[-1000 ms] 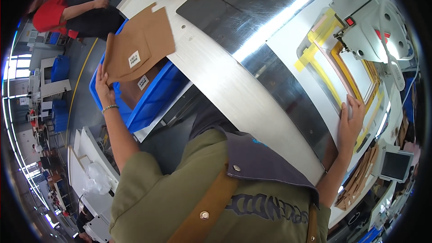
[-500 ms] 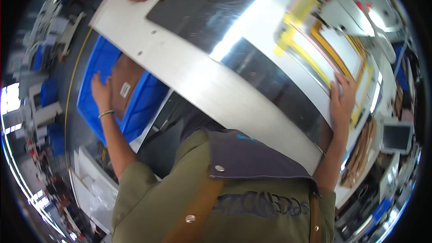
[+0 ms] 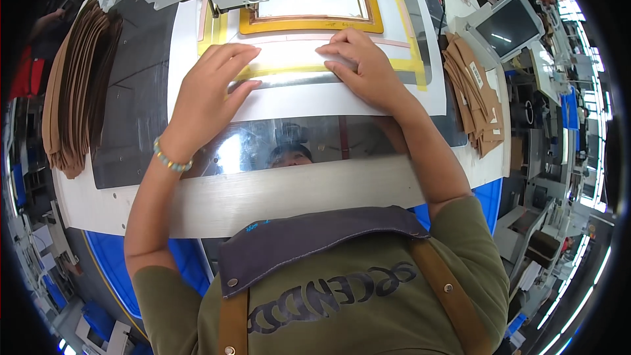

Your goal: Sewing a small leather label or rectangular piece onto a larger leather item using an industrial sewing machine.

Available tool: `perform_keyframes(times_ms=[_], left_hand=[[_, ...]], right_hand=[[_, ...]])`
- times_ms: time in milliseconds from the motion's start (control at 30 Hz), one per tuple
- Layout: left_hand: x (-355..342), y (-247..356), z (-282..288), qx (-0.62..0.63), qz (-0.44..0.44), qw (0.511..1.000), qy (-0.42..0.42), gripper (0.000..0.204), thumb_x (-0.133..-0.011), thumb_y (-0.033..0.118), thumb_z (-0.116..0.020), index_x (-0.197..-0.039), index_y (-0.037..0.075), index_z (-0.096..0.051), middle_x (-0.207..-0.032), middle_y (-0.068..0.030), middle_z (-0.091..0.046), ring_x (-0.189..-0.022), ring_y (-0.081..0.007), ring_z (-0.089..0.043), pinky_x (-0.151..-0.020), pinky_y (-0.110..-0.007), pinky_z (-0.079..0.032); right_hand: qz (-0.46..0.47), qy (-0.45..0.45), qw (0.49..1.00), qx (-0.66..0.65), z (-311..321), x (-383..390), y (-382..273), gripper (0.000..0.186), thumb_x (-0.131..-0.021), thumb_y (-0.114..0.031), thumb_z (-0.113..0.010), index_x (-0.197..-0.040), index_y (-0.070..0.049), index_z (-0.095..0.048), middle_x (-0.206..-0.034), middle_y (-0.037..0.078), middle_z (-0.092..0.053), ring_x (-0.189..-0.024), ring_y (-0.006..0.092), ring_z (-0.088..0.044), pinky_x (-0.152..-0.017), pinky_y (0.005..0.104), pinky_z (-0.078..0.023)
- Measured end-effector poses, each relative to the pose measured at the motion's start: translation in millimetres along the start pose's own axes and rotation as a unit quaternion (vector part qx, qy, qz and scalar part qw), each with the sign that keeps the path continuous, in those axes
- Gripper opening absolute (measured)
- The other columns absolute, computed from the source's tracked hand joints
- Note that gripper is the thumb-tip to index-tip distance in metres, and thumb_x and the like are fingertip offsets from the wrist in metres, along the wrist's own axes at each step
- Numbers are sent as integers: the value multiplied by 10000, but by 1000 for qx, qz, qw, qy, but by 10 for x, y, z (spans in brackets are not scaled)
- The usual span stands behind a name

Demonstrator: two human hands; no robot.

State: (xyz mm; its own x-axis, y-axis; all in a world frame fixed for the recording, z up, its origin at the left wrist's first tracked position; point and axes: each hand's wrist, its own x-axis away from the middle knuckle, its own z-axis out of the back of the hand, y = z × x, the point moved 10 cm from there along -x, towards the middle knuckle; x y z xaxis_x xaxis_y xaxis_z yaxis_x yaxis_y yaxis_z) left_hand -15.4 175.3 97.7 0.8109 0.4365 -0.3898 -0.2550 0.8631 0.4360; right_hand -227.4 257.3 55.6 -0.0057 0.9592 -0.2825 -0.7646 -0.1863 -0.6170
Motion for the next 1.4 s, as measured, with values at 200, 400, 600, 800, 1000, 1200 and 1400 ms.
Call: perform_keyframes(times_ms=[200,400,600,800,1000,1200,1400], left_hand=[[-102,-288,-320,38,42,998,-1,452,-833,184,-910,-1221,27,-740,-1038,-89,-657,-1027,-263,-627,-931,-380,-528],[-78,-409,-337,66,82,994,8,334,-864,147,-881,-1156,40,-760,-978,-65,-647,-958,-229,-616,-865,-356,-527],[-51,-368,-281,32,51,998,30,226,-891,84,-822,-1114,71,-789,-960,-60,-654,-934,-230,-639,-837,-355,-540],[-19,121,7,-123,-114,977,135,321,-824,10,-811,-1131,103,-813,-1029,-44,-715,-969,-243,-685,-819,-373,-563],[25,164,74,-142,-139,966,163,324,-815,15,-812,-1133,79,-809,-1064,-50,-737,-999,-257,-697,-837,-379,-571],[-126,-349,-18,-73,-14,988,137,215,-914,92,-799,-1118,28,-788,-1183,-108,-754,-1160,-322,-684,-979,-420,-557],[-121,-528,-148,-70,19,993,94,225,-960,138,-786,-1147,12,-778,-1367,-157,-728,-1374,-417,-605,-1154,-487,-480]], right_hand=[[18,-22,1000,-12,-57,-8,-9,250,-997,-88,-703,-1231,-35,-772,-1195,105,-662,-1163,276,-639,-1011,362,-507],[26,61,998,4,130,-54,-32,232,-996,-78,-709,-1215,-34,-772,-1228,115,-711,-1171,277,-672,-1039,363,-517],[82,25,996,23,131,-231,-424,237,-1021,-133,-690,-1223,-33,-765,-1237,118,-727,-1188,298,-670,-1057,401,-513],[127,-31,991,-7,-235,-506,-546,279,-1045,-200,-673,-1252,-30,-754,-1222,141,-750,-1169,316,-678,-1037,416,-512],[36,-123,984,-123,-278,-618,-429,248,-1024,-196,-716,-1183,-14,-774,-1064,112,-789,-975,213,-717,-906,352,-558],[-39,-67,996,-46,390,-1079,61,227,-1027,-187,-717,-1127,5,-785,-970,53,-772,-912,110,-696,-843,303,-556],[-36,-124,991,20,173,-1407,460,223,-998,-184,-702,-1121,-27,-800,-953,80,-792,-870,159,-713,-822,326,-556]])
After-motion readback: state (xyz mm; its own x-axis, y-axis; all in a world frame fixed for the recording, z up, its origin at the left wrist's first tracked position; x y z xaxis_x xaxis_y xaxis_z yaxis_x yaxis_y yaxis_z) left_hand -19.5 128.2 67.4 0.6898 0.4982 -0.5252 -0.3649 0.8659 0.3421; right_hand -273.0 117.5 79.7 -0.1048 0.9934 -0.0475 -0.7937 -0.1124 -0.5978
